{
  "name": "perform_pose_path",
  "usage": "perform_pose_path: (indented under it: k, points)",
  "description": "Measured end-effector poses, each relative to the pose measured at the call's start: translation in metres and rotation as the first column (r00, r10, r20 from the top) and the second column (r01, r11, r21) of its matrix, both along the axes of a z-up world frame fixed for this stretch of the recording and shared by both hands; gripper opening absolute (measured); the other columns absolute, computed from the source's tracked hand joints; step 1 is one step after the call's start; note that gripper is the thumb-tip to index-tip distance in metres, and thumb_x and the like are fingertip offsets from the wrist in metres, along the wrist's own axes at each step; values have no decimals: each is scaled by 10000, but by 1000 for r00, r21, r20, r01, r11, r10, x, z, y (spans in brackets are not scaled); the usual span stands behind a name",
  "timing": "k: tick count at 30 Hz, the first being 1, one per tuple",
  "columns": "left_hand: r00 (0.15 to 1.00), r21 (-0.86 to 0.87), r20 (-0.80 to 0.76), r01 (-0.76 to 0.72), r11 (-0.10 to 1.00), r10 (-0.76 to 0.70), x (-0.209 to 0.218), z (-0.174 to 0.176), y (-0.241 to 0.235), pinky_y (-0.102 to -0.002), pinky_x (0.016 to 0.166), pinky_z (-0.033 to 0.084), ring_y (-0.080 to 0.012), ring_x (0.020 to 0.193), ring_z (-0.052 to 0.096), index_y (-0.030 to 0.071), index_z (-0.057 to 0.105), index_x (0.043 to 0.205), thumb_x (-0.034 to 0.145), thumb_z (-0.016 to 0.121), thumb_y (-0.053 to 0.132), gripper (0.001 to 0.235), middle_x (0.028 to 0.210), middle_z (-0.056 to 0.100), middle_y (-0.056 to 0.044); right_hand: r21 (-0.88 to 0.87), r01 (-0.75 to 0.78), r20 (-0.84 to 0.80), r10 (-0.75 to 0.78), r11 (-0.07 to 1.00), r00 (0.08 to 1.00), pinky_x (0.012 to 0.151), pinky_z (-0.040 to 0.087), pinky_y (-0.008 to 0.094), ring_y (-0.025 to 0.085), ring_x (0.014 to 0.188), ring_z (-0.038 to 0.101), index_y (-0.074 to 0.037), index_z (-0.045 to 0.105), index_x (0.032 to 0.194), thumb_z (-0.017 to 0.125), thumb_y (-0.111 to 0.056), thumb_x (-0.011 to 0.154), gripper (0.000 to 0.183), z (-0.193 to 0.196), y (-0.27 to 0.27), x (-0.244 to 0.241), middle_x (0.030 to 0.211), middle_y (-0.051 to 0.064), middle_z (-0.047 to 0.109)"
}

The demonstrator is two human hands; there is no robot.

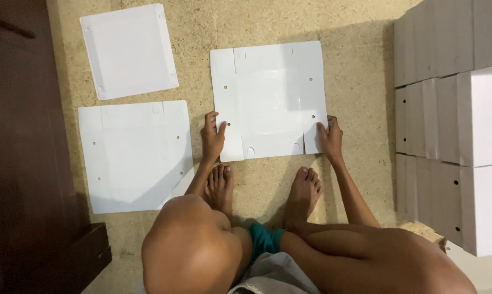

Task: The person assembles a white cardboard box by folding its sides and securing the tabs. They then pick up another flat cardboard piece and begin folding it in the same manner.

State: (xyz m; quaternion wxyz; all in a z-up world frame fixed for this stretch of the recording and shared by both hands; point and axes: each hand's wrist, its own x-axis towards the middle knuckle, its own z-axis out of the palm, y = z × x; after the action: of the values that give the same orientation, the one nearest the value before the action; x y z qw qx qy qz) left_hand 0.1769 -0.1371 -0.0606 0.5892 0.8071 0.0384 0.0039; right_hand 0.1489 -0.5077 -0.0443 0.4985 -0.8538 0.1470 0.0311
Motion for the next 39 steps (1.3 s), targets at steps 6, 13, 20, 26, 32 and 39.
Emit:
perform_pose_path:
  k: [6,13,20,26,32,39]
  points:
    - [998,-94,-32,49,994,-52,-3,20,5,-456,646,537,-391,823,672,-8,427,1320,1008,508,69,331,1083,644,-347,97,-13,-23,15,995,1000,905,464,641,502,1129,568,101,468,1252,529,-137,1042,324,0,-9,3,1125,350,597]
    - [987,42,-143,77,996,-71,4,17,5,-469,618,501,-434,842,670,53,438,1291,918,672,124,446,961,646,-313,267,-47,-95,75,962,993,871,475,546,360,1036,584,63,462,1255,521,-155,1017,328,2,-18,4,1050,266,595]
    - [834,151,-528,279,948,-161,15,50,-6,-597,1063,393,-484,1337,433,207,332,1360,831,750,323,684,1428,450,-298,378,-56,-271,168,924,948,960,431,591,458,1112,583,9,386,1376,625,-144,943,519,70,-19,19,1161,343,585]
    - [871,72,-406,332,940,-277,34,79,-34,-620,1155,272,-511,1433,212,175,260,1472,852,741,440,828,1498,129,-309,214,-55,-123,83,975,989,618,448,313,260,802,577,-26,419,1373,592,-63,958,452,209,-3,43,943,176,521]
    - [818,-116,-229,516,849,-528,51,161,-70,-528,1142,283,-346,1463,258,163,202,1526,907,562,476,781,1625,157,-126,-61,-192,-59,189,979,980,915,507,426,321,1076,566,-16,281,1456,475,-54,996,501,325,6,35,1307,230,541]
    - [802,-814,41,372,446,-596,44,230,-80,-658,1099,360,-508,1371,348,245,-18,1555,894,568,621,960,1607,13,-276,-414,-618,-436,450,668,779,707,605,478,307,950,721,-172,407,1414,552,-181,932,504,344,123,34,1139,79,713]
